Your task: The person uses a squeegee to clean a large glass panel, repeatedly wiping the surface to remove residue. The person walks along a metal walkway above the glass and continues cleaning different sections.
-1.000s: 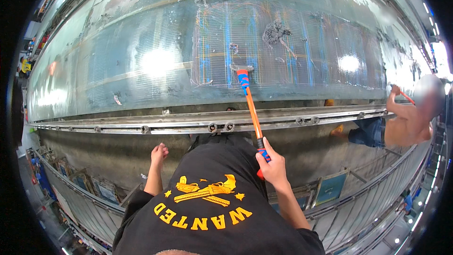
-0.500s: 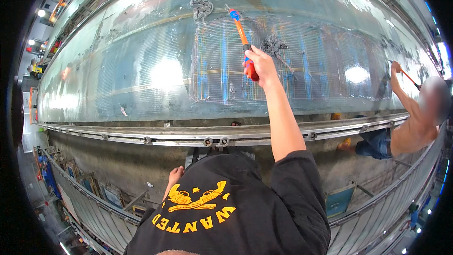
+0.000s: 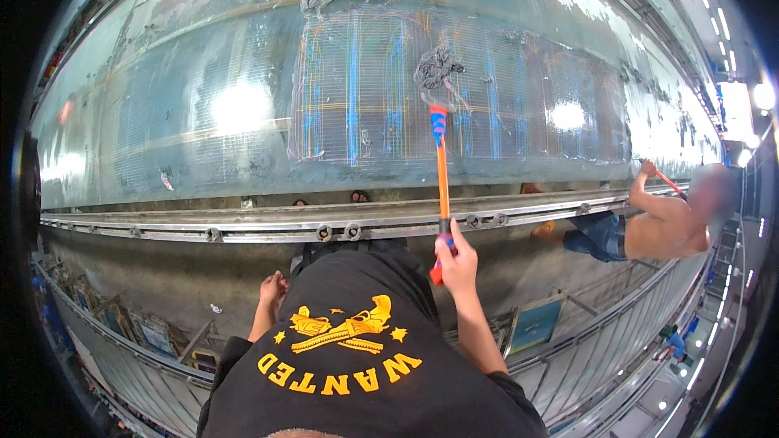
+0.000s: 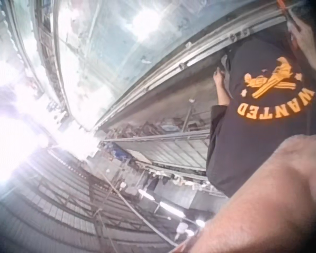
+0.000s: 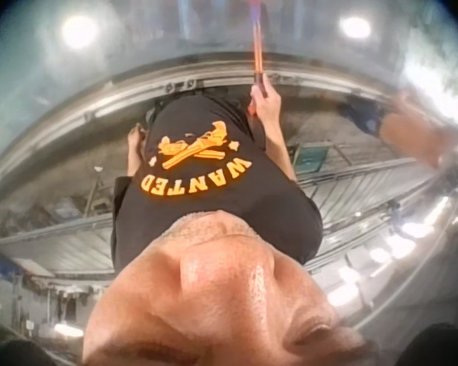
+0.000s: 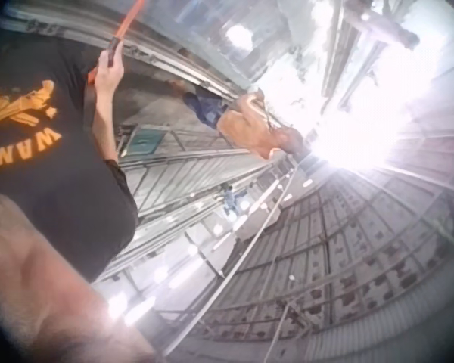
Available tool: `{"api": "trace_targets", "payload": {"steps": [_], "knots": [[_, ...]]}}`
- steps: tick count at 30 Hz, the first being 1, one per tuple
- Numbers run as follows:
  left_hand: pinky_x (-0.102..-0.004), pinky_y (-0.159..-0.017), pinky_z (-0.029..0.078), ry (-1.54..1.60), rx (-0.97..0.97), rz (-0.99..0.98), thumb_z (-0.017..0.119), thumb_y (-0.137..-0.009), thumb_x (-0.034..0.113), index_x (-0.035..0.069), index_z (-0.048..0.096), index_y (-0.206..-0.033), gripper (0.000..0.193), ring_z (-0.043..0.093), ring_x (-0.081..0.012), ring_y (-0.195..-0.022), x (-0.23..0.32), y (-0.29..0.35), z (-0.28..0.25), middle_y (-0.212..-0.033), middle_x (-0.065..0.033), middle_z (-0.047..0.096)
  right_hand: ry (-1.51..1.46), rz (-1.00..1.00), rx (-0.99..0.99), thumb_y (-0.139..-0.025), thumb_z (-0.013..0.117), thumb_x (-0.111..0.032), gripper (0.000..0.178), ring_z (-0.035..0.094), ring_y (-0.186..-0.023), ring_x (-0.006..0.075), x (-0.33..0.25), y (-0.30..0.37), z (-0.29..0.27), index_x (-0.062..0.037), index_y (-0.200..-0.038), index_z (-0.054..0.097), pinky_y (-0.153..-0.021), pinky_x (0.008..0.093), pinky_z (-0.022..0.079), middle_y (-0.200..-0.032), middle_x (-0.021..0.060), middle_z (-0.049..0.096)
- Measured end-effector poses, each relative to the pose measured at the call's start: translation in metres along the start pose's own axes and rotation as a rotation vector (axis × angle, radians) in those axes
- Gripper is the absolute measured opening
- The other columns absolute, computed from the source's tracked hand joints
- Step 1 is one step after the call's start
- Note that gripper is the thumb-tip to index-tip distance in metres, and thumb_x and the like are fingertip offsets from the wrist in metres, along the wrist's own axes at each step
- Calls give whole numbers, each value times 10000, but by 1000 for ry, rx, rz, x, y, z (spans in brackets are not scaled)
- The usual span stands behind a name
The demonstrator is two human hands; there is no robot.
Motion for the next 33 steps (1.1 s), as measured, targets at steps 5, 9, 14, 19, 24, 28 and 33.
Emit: {"api": "trace_targets", "payload": {"steps": [5,9,14,19,24,28,33], "knots": [[-280,-690,537,113,3,189,678,-1106,366,77,725,-1195,306,666,-96,-741,79,9,18,-898,1,735,-32,-33,-37,-1016,749,-145,619,629,-783,82,-51,-178,14,35,-1575,552,-727,274,541,-929,21,716],[-270,-730,555,190,61,265,680,-1110,332,46,720,-1229,312,661,-91,-773,115,36,16,-958,-28,741,54,-53,-19,-1005,792,-222,630,670,-697,119,-97,-365,-1,-64,-1580,590,-588,321,534,-955,50,761],[-289,-572,493,290,189,223,671,-1112,347,39,701,-1142,311,641,-112,-676,36,29,-29,-860,-52,711,-512,321,-226,-1030,722,-283,351,632,-562,167,-253,-462,3,-56,-1288,652,-449,324,475,-828,81,684],[-385,-682,566,160,258,-52,640,-1108,394,34,735,-1087,373,695,-202,-765,-58,74,-15,-897,-86,736,-229,81,-184,-1066,704,-309,515,628,-573,167,-220,-400,6,-7,-1467,591,-471,311,500,-873,89,695],[-383,-668,554,-474,113,72,666,-1089,431,29,725,-1027,411,691,-202,-736,-85,82,-12,-860,-79,745,-52,-5,-158,-1048,704,-130,618,611,-630,108,-132,-193,-25,-11,-1622,511,-551,294,526,-857,38,659],[-382,-657,544,-668,47,153,686,-1074,461,25,717,-980,446,688,-203,-713,-1,49,-30,-830,-73,751,48,79,-291,-981,724,-50,634,630,-677,94,-99,-58,-86,22,-1587,550,-630,276,550,-943,59,720],[-333,-715,575,-274,69,237,700,-1074,411,7,738,-1033,408,695,-163,-741,94,-16,-59,-848,-66,759,90,310,-417,-908,787,-28,660,618,-699,66,-85,30,-121,-52,-1548,630,-645,267,547,-1024,41,754]]}}
Point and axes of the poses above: each hand's wrist, its own y-axis away from the middle knuckle, its own z-axis out of the palm, x = y × z, the point moved 1 cm from there along -y, towards the middle knuckle
